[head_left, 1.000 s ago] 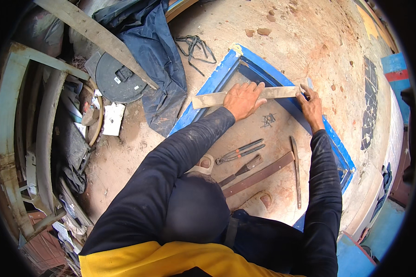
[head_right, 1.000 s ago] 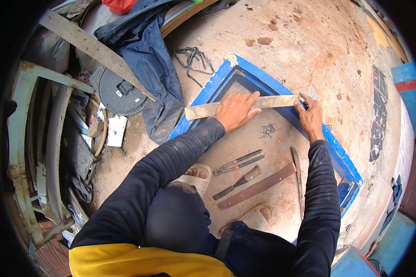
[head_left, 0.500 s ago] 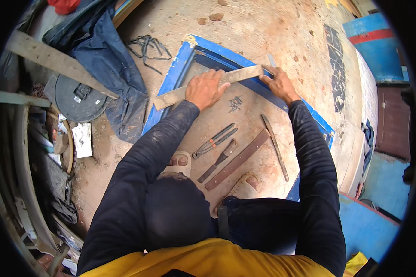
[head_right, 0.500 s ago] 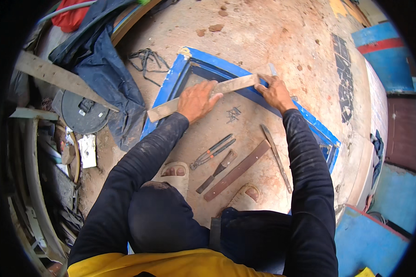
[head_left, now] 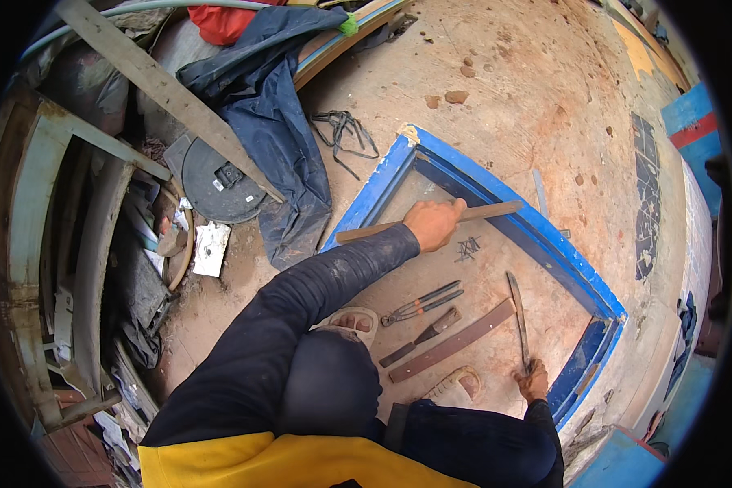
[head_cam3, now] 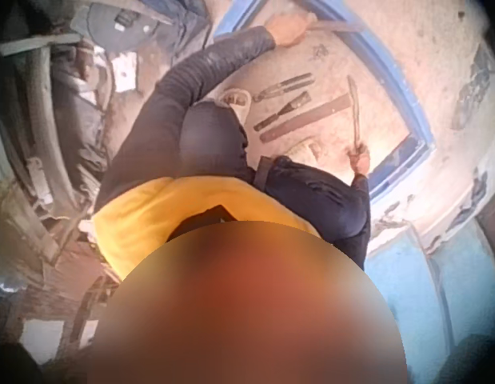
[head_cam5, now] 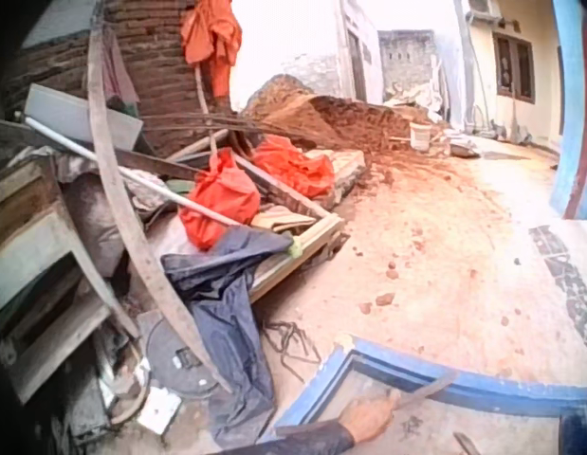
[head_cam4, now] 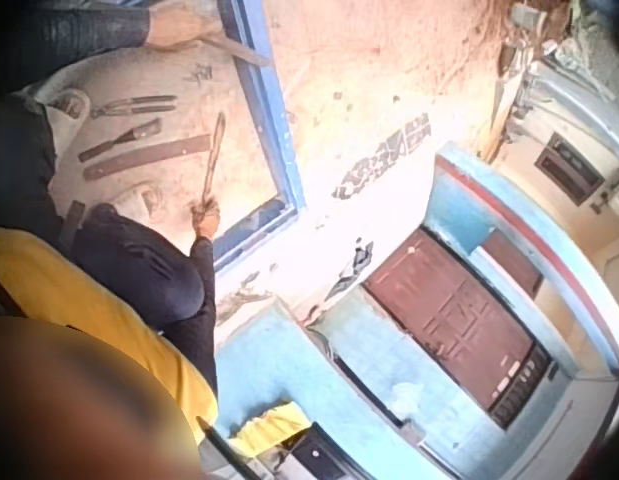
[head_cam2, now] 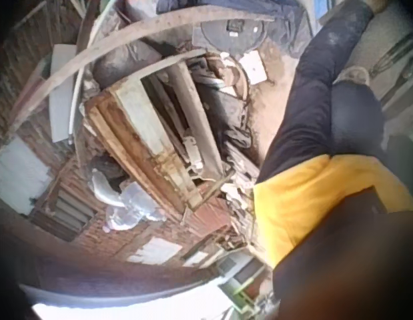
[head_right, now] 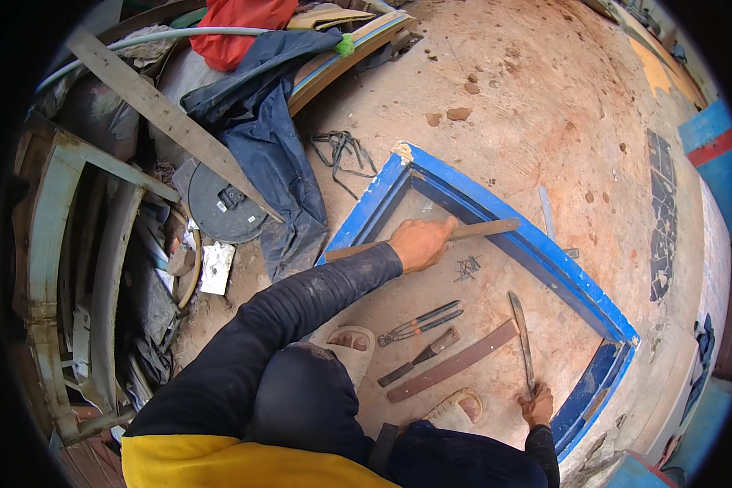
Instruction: The person assembles a blue rectangular frame by attaching a wooden strip to its corner. They use a metal file to smooth the wood, then hammer nails into the strip to secure it to the frame.
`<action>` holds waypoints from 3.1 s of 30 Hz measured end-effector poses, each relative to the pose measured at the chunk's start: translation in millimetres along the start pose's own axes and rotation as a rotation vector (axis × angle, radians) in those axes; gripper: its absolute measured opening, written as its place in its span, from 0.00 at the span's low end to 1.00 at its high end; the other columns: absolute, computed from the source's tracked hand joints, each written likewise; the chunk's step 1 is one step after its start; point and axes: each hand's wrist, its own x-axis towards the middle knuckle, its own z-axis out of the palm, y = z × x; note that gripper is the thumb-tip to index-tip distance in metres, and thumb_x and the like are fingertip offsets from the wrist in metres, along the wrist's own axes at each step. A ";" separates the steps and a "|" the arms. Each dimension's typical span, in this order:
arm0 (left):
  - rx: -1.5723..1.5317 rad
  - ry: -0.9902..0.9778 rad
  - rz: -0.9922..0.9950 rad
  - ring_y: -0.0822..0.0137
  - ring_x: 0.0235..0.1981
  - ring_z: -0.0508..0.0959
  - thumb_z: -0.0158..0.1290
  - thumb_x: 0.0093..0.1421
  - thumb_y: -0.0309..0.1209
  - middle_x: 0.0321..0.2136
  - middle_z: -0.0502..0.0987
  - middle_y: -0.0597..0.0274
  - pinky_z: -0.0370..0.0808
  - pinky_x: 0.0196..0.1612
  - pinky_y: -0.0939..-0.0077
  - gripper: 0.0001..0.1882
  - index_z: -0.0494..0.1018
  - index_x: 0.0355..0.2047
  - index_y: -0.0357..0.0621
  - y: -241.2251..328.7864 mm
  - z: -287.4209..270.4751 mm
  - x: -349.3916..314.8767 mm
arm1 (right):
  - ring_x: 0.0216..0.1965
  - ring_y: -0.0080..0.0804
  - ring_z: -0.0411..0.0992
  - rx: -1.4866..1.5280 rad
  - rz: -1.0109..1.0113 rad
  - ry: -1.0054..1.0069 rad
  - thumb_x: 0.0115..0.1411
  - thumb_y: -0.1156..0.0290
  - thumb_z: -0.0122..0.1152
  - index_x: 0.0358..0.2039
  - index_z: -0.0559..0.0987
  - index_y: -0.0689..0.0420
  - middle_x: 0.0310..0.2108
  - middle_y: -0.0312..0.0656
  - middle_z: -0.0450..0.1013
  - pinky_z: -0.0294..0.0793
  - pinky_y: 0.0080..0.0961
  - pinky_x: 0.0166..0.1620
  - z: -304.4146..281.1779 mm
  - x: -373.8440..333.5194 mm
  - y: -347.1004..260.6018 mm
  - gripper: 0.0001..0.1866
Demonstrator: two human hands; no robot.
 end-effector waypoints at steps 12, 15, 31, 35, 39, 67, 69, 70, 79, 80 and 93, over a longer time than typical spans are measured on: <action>-0.078 0.118 -0.364 0.39 0.51 0.83 0.53 0.74 0.43 0.50 0.81 0.36 0.79 0.53 0.44 0.21 0.72 0.57 0.40 -28.8 -61.5 -195.8 | 0.26 0.43 0.63 0.357 -0.094 0.239 0.62 0.66 0.65 0.34 0.68 0.62 0.24 0.47 0.61 0.68 0.42 0.36 25.1 23.3 36.7 0.16; -0.160 0.157 -0.587 0.37 0.50 0.83 0.52 0.75 0.46 0.47 0.82 0.37 0.77 0.55 0.43 0.26 0.71 0.61 0.38 -25.2 -67.3 -256.0 | 0.23 0.32 0.57 0.134 0.027 0.130 0.69 0.61 0.64 0.30 0.68 0.60 0.23 0.39 0.57 0.61 0.37 0.30 -10.9 -11.8 24.3 0.19; -0.024 0.321 -1.134 0.36 0.43 0.85 0.52 0.74 0.48 0.40 0.85 0.37 0.79 0.50 0.42 0.23 0.73 0.55 0.41 76.0 -153.3 -405.9 | 0.64 0.61 0.72 0.284 -0.223 0.088 0.75 0.48 0.56 0.62 0.77 0.71 0.62 0.65 0.75 0.70 0.46 0.66 -314.7 -30.2 -187.9 0.34; -0.013 0.576 -1.221 0.35 0.42 0.84 0.54 0.73 0.48 0.38 0.85 0.37 0.78 0.50 0.41 0.23 0.73 0.54 0.41 137.3 -148.5 -442.0 | 0.53 0.48 0.65 0.556 -0.536 0.042 0.74 0.51 0.59 0.55 0.72 0.64 0.51 0.52 0.68 0.64 0.40 0.56 -334.9 8.4 -240.4 0.26; -0.086 0.787 -1.373 0.34 0.42 0.84 0.54 0.73 0.47 0.35 0.84 0.35 0.78 0.47 0.41 0.22 0.73 0.51 0.38 181.3 -141.5 -465.5 | 0.31 0.34 0.76 0.597 -0.676 0.031 0.70 0.67 0.61 0.42 0.74 0.58 0.27 0.39 0.71 0.74 0.36 0.39 -321.8 28.1 -280.1 0.09; 0.332 0.034 -0.582 0.45 0.46 0.87 0.54 0.74 0.49 0.42 0.86 0.42 0.82 0.50 0.49 0.23 0.81 0.47 0.38 -45.0 -152.7 -117.6 | 0.32 0.62 0.76 0.526 -0.728 0.082 0.75 0.58 0.57 0.43 0.78 0.61 0.27 0.59 0.74 0.72 0.48 0.35 -235.2 41.4 -358.9 0.17; 0.329 0.026 -0.588 0.45 0.45 0.87 0.55 0.73 0.49 0.40 0.87 0.43 0.82 0.49 0.51 0.23 0.82 0.46 0.38 -49.1 -143.9 -114.0 | 0.30 0.65 0.76 0.547 -0.801 0.077 0.76 0.56 0.56 0.41 0.76 0.62 0.25 0.60 0.75 0.71 0.50 0.34 -215.5 56.2 -378.6 0.18; 0.307 0.026 -0.604 0.45 0.44 0.87 0.55 0.73 0.49 0.39 0.87 0.43 0.82 0.49 0.51 0.23 0.82 0.46 0.38 -49.8 -140.6 -114.1 | 0.29 0.65 0.76 0.508 -0.790 0.056 0.76 0.56 0.56 0.42 0.76 0.62 0.24 0.60 0.75 0.71 0.51 0.34 -207.4 64.0 -387.3 0.19; 0.240 0.089 -0.663 0.46 0.42 0.88 0.58 0.70 0.44 0.36 0.87 0.44 0.84 0.47 0.53 0.20 0.84 0.41 0.38 -42.7 -132.1 -109.2 | 0.30 0.69 0.77 0.338 -0.865 0.133 0.76 0.55 0.55 0.44 0.74 0.61 0.25 0.64 0.77 0.73 0.59 0.34 -155.3 104.6 -442.3 0.19; 0.236 0.089 -0.686 0.46 0.42 0.88 0.59 0.70 0.44 0.36 0.87 0.44 0.84 0.47 0.54 0.19 0.84 0.41 0.38 -42.2 -132.2 -107.3 | 0.31 0.70 0.77 0.346 -0.869 0.144 0.76 0.55 0.55 0.44 0.74 0.61 0.26 0.64 0.77 0.73 0.60 0.35 -156.0 105.2 -447.2 0.19; 0.295 -0.001 -0.673 0.50 0.44 0.90 0.53 0.67 0.29 0.42 0.89 0.48 0.87 0.44 0.57 0.14 0.88 0.44 0.43 -39.9 -141.6 -92.2 | 0.32 0.70 0.78 0.393 -0.912 0.138 0.76 0.58 0.56 0.43 0.74 0.61 0.28 0.62 0.79 0.76 0.61 0.37 -174.4 103.2 -466.5 0.16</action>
